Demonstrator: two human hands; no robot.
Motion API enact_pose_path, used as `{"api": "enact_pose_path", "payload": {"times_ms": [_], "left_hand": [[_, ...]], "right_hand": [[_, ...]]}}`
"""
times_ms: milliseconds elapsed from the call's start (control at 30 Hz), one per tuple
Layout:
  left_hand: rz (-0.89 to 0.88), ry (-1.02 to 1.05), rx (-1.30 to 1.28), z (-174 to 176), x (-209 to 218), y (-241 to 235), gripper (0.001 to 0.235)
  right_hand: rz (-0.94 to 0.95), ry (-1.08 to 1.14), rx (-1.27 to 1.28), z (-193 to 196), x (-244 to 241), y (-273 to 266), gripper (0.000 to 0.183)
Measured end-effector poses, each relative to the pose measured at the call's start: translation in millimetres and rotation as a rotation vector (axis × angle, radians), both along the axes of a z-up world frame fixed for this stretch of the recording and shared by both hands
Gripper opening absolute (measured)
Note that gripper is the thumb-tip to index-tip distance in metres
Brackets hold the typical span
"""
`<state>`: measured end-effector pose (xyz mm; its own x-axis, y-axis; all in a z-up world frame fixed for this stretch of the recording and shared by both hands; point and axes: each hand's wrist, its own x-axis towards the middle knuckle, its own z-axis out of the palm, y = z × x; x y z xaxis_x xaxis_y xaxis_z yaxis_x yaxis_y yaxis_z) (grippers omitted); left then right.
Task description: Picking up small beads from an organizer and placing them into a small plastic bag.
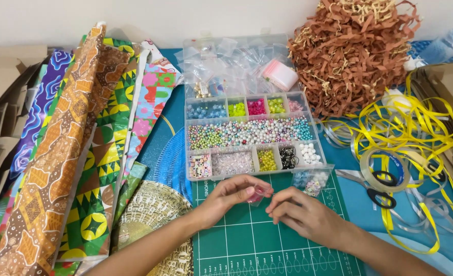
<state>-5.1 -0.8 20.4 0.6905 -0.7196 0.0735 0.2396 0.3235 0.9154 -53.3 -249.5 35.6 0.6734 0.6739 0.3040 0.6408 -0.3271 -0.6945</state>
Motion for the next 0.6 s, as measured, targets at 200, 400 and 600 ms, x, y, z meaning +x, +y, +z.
{"api": "enact_pose_path", "payload": {"times_ms": [200, 400, 600], "left_hand": [[-0.039, -0.184, 0.157, -5.3, -6.9, -4.4, 0.028], [-0.041, -0.233, 0.172, -6.7, -6.3, -4.7, 0.027], [-0.059, -0.163, 0.082, 3.0, -6.9, -4.0, 0.027]], "right_hand": [[-0.275, -0.135, 0.3, -1.9, -0.8, 1.6, 0.019], [-0.255, -0.203, 0.333, -2.2, 1.9, 10.8, 0.014], [-0.248, -0.213, 0.208, -8.2, 0.8, 2.4, 0.014]]}}
